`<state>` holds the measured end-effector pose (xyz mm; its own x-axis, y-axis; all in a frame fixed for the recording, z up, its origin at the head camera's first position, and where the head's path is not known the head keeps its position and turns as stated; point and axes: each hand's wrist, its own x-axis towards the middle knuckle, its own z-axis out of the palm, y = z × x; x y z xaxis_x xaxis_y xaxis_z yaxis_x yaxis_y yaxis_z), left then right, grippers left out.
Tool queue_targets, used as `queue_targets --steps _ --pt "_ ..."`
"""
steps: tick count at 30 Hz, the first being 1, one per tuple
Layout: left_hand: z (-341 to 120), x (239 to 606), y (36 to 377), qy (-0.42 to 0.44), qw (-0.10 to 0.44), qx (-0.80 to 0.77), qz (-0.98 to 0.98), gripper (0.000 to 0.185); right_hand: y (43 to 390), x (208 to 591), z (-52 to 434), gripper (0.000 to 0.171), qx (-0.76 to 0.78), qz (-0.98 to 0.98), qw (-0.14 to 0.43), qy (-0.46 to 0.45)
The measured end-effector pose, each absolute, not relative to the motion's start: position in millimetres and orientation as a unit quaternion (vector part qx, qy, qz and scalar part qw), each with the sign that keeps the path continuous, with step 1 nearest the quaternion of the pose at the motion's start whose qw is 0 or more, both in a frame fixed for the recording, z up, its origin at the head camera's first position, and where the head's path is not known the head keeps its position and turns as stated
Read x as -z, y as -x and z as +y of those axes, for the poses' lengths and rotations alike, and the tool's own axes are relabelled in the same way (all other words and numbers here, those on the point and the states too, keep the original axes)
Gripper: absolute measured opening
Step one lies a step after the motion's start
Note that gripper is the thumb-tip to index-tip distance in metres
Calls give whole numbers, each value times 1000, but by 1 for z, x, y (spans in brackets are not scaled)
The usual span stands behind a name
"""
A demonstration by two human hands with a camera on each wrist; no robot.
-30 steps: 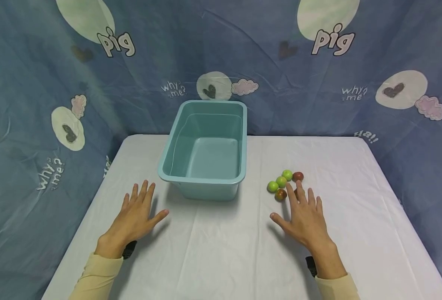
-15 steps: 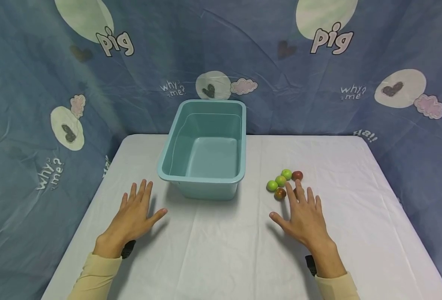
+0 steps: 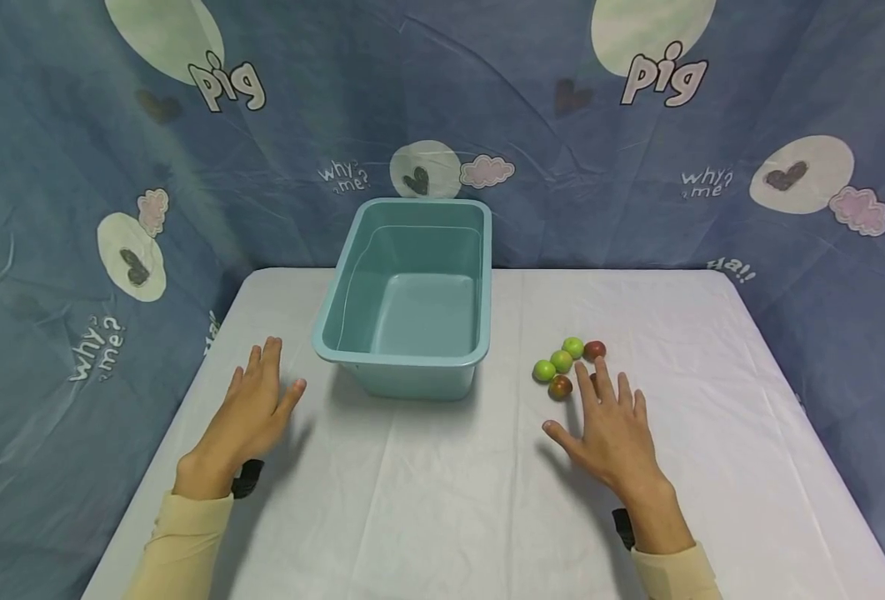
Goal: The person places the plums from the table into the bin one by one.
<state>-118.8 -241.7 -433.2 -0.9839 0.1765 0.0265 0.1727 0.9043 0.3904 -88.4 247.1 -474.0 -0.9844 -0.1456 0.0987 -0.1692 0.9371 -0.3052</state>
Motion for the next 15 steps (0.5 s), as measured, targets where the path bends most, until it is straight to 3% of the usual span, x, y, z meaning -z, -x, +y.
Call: queue_targets --steps 15 --pt "-246 411 154 -100 21 -383 918 73 93 475 256 101 -156 -984 49 -76"
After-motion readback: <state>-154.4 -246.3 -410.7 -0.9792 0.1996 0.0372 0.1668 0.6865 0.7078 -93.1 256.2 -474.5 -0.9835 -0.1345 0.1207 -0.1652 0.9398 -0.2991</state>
